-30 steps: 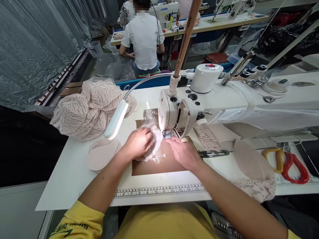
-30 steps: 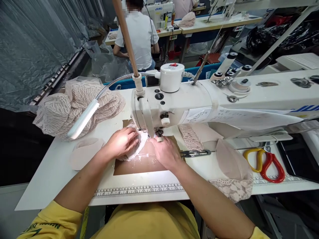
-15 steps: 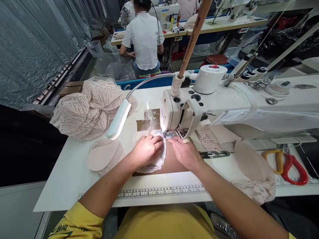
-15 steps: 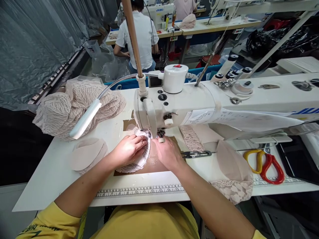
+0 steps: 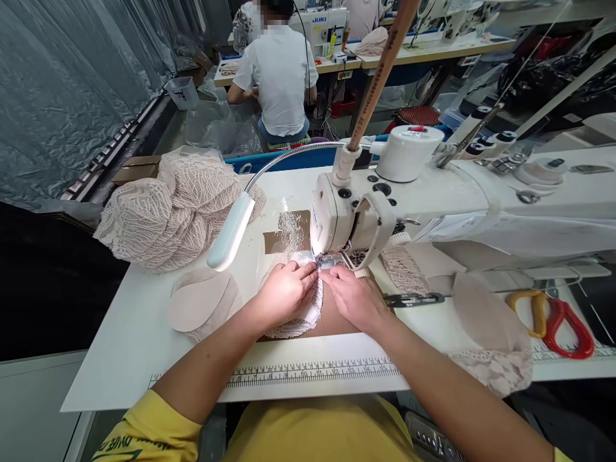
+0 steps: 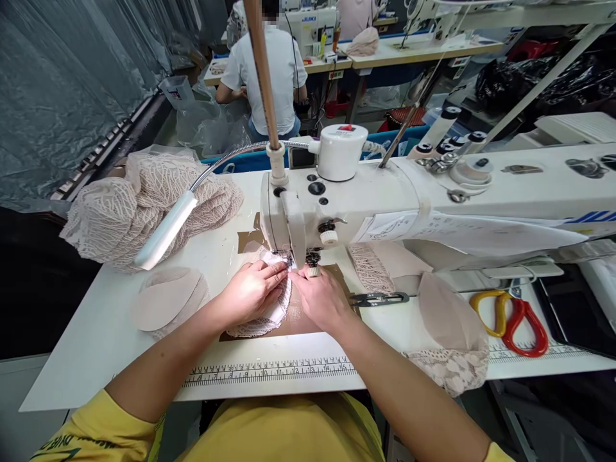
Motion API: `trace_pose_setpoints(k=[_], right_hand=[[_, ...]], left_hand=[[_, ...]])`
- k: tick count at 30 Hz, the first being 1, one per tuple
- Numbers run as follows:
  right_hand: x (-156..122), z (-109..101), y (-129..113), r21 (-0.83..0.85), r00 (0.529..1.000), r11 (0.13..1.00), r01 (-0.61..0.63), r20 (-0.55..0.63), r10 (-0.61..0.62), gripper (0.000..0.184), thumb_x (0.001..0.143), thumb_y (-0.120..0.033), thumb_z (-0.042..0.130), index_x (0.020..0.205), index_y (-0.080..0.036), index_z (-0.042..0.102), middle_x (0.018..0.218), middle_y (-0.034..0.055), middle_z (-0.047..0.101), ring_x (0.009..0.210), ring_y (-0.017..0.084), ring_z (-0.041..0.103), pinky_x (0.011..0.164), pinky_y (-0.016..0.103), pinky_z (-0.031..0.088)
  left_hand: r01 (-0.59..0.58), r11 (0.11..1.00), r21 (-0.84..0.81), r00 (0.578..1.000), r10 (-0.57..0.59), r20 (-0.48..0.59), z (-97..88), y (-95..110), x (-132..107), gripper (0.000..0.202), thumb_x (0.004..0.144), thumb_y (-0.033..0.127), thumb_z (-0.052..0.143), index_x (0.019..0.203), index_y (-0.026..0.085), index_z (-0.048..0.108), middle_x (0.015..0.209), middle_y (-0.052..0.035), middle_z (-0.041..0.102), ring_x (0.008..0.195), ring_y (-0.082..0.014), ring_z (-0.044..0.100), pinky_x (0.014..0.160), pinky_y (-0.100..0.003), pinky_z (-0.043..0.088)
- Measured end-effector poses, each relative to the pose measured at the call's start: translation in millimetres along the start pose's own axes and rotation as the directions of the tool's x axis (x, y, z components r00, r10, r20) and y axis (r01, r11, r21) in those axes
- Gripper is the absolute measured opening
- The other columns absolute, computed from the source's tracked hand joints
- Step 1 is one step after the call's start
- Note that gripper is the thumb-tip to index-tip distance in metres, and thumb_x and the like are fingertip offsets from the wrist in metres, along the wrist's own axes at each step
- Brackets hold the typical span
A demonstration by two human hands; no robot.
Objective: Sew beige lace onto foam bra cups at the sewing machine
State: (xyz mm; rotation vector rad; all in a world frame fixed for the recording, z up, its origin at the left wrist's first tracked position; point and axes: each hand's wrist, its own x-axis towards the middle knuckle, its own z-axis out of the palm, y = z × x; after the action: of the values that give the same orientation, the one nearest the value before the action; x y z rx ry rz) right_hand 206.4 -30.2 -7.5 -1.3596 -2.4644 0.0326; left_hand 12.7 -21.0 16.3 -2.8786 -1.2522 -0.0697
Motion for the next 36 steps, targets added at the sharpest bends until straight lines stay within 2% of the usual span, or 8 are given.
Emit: trace_pose_setpoints(k=[10, 17, 22, 29, 36], right_hand=[[-1.5, -2.2, -1.3, -0.011, 1.0, 1.0, -0.01, 0.001, 0.01, 0.034, 0.086, -0.007, 0.043, 0.105, -0.018, 0.069, 0.086, 0.0049, 0.062, 0.062, 0.015, 0.044, 0.056, 0.029, 0.027], [-9.0, -4.4, 1.3, 0.063, 0.996, 0.994, 0.088, -0.011, -0.088, 0.032, 0.088, -0.009, 0.043, 0.107, -0.018, 0.067, 0.085, 0.0051, 0.062, 0.068, 0.015, 0.048, 0.061, 0.029, 0.032], [-5.3, -4.2, -3.2, 0.0, 0.998, 0.999, 0.042, 0.039, -0.042, 0.03, 0.089, -0.01, 0.044, 0.105, -0.018, 0.067, 0.083, 0.0049, 0.061, 0.066, 0.015, 0.047, 0.058, 0.03, 0.028], [0.8, -2.0, -5.8, -0.027, 1.0, 1.0, 0.007, 0.009, -0.007, 0.033, 0.086, -0.006, 0.042, 0.103, -0.015, 0.069, 0.081, 0.006, 0.063, 0.065, 0.016, 0.048, 0.057, 0.03, 0.03], [1.6, -0.2, -4.6, -0.053, 1.0, 0.999, 0.011, 0.006, -0.01, 0.034, 0.087, -0.008, 0.042, 0.107, -0.016, 0.069, 0.081, 0.0062, 0.064, 0.062, 0.016, 0.048, 0.055, 0.03, 0.032]], left_hand=[[-0.022, 1.0, 0.0, 0.998, 0.022, -0.062, 7.8, -6.9, 0.1, 0.041, 0.097, 0.03, 0.035, 0.13, 0.014, 0.053, 0.133, -0.0107, 0.054, 0.091, -0.0236, 0.053, 0.071, -0.038, 0.043], [-0.09, 0.995, -0.052, 0.993, 0.086, -0.084, 6.8, -11.5, -2.8, 0.036, 0.097, 0.026, 0.036, 0.123, 0.013, 0.059, 0.13, -0.0093, 0.057, 0.095, -0.0236, 0.053, 0.077, -0.038, 0.043], [-0.1, 0.992, -0.07, 0.991, 0.094, -0.092, 7.9, -8.1, 0.7, 0.036, 0.097, 0.025, 0.037, 0.123, 0.012, 0.059, 0.128, -0.0095, 0.059, 0.093, -0.0232, 0.053, 0.078, -0.038, 0.045], [-0.098, 0.992, -0.078, 0.99, 0.09, -0.105, 9.0, -9.3, 6.0, 0.037, 0.097, 0.025, 0.037, 0.123, 0.011, 0.058, 0.129, -0.0099, 0.058, 0.093, -0.0234, 0.052, 0.08, -0.038, 0.046], [-0.129, 0.987, -0.095, 0.985, 0.117, -0.126, 13.1, -14.6, 3.8, 0.034, 0.095, 0.02, 0.04, 0.123, 0.013, 0.059, 0.129, -0.0103, 0.058, 0.101, -0.0238, 0.052, 0.085, -0.039, 0.046]])
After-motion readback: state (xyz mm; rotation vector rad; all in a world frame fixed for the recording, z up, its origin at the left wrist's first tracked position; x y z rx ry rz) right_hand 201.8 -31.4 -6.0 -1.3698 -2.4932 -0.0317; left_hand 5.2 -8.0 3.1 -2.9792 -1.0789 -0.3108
